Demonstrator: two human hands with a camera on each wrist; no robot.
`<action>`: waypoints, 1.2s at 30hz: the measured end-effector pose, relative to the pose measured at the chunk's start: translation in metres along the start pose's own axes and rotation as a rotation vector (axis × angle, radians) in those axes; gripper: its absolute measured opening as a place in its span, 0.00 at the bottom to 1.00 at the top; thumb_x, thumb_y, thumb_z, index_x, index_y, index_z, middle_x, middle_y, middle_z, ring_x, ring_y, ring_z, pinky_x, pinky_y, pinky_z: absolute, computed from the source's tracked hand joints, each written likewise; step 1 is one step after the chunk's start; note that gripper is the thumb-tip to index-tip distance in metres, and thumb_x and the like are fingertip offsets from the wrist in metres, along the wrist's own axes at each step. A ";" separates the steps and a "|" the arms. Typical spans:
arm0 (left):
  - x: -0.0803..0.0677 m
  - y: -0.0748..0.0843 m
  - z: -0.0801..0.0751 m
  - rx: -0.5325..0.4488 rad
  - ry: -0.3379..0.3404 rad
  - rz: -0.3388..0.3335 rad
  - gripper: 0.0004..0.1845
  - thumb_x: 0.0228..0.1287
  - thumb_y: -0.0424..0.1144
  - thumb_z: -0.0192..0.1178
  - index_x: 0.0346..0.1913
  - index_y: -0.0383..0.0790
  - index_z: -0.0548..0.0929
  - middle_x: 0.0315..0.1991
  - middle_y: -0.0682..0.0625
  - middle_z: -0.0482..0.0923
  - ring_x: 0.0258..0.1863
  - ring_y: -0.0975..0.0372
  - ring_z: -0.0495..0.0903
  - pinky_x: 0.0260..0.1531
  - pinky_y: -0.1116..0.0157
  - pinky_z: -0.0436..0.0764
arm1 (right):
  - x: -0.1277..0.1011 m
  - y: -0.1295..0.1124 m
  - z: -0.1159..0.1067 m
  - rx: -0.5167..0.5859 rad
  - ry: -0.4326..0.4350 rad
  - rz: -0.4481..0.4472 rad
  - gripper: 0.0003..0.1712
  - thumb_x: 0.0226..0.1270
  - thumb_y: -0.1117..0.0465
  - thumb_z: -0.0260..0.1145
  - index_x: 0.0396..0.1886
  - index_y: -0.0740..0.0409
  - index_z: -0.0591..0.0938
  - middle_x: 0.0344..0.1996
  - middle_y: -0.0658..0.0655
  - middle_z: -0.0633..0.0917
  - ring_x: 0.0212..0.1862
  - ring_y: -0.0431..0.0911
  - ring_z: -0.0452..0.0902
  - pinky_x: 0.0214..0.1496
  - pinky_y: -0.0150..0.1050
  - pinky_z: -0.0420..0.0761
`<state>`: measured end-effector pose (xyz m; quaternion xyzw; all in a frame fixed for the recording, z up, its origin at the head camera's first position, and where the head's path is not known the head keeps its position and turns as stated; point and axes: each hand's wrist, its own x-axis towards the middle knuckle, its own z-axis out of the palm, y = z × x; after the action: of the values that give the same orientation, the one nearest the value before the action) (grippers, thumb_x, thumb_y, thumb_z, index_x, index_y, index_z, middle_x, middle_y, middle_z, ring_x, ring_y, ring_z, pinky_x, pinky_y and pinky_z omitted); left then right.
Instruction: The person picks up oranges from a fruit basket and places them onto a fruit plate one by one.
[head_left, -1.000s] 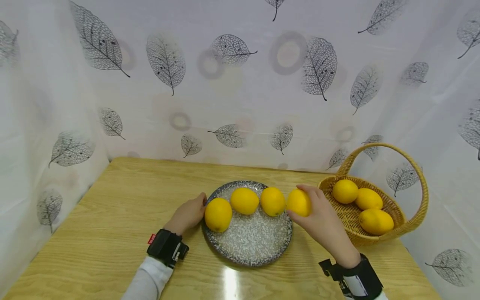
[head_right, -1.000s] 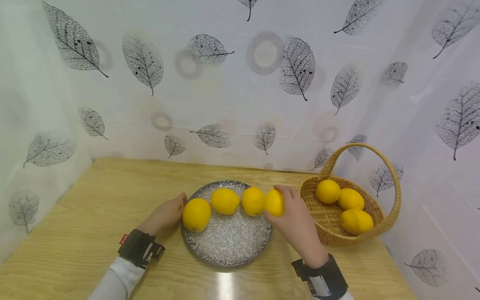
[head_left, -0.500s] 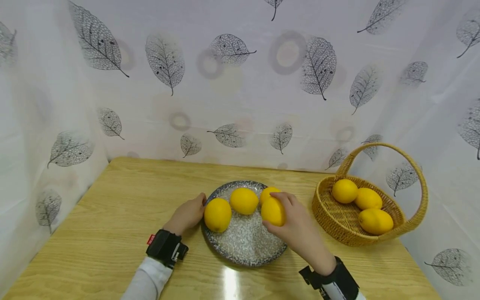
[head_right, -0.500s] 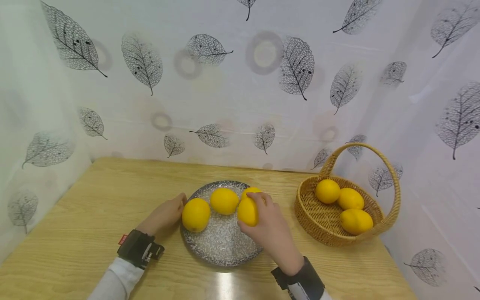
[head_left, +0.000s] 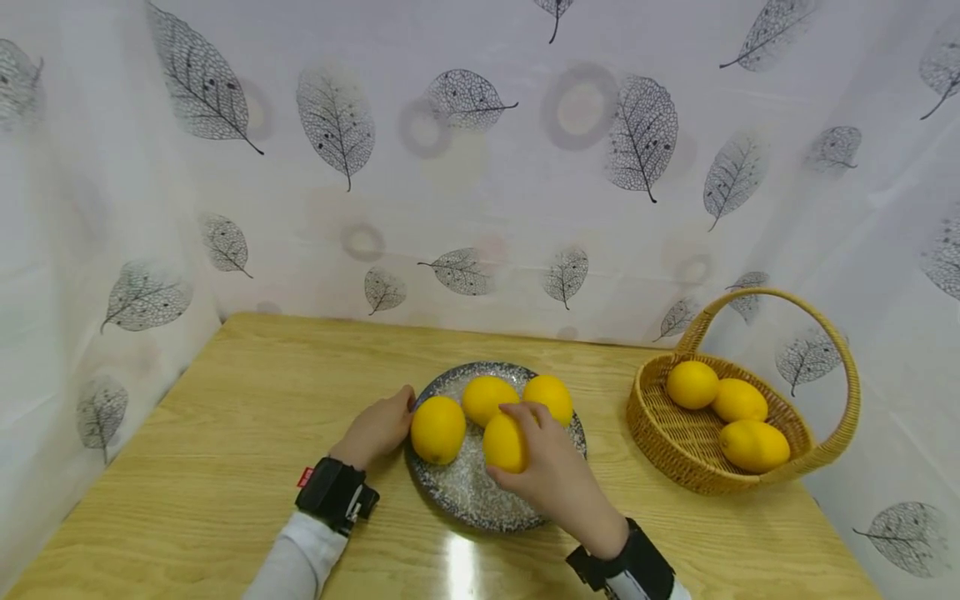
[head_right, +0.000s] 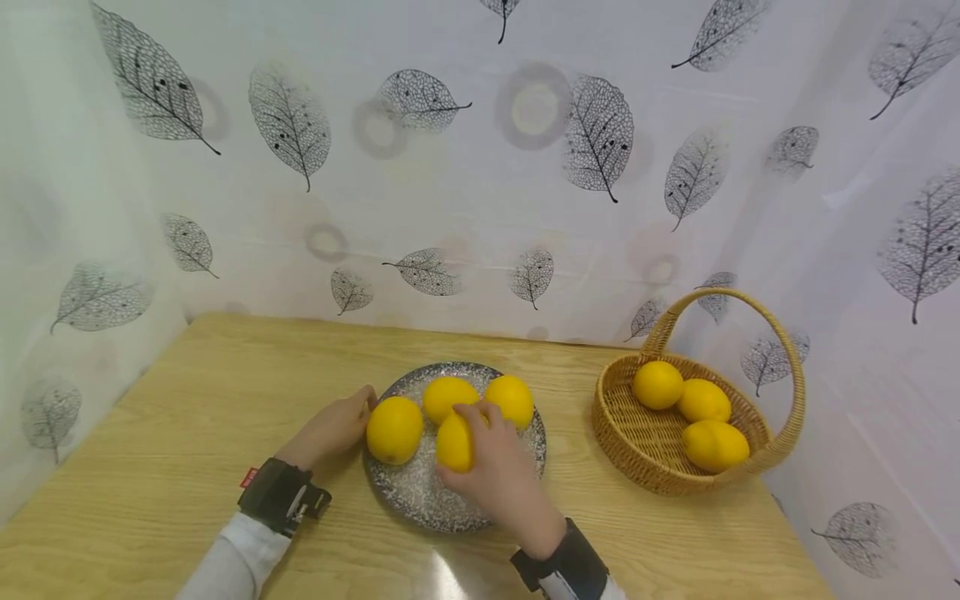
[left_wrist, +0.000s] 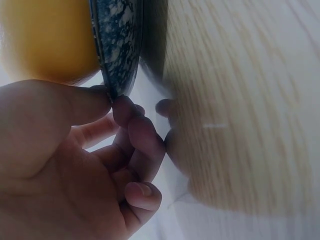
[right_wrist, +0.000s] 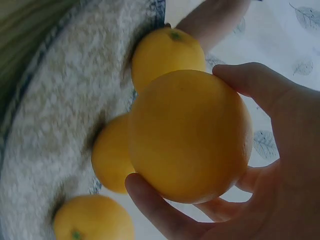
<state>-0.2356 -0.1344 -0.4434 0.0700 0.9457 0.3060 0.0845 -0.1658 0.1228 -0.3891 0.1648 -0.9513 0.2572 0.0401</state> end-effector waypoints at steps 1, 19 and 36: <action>0.000 -0.001 0.000 0.001 -0.001 -0.003 0.08 0.78 0.38 0.49 0.51 0.37 0.74 0.28 0.47 0.75 0.28 0.57 0.73 0.29 0.63 0.69 | 0.000 -0.001 0.003 0.007 -0.016 -0.005 0.44 0.53 0.50 0.81 0.69 0.52 0.74 0.64 0.62 0.76 0.56 0.58 0.80 0.49 0.53 0.84; 0.002 -0.001 0.000 0.009 0.003 0.016 0.07 0.79 0.37 0.48 0.49 0.38 0.73 0.32 0.46 0.78 0.30 0.57 0.74 0.33 0.60 0.73 | 0.000 -0.002 0.034 0.033 -0.127 -0.034 0.45 0.55 0.43 0.78 0.71 0.50 0.72 0.66 0.60 0.74 0.55 0.54 0.78 0.46 0.48 0.81; 0.002 -0.003 0.002 0.004 0.002 0.019 0.08 0.79 0.37 0.48 0.51 0.38 0.74 0.29 0.47 0.76 0.28 0.57 0.73 0.30 0.63 0.69 | -0.002 -0.004 0.027 0.025 -0.131 -0.019 0.45 0.59 0.43 0.76 0.72 0.53 0.70 0.67 0.62 0.73 0.53 0.53 0.81 0.46 0.50 0.83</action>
<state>-0.2374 -0.1351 -0.4466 0.0787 0.9456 0.3052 0.0805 -0.1629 0.1068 -0.4105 0.1908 -0.9471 0.2572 -0.0218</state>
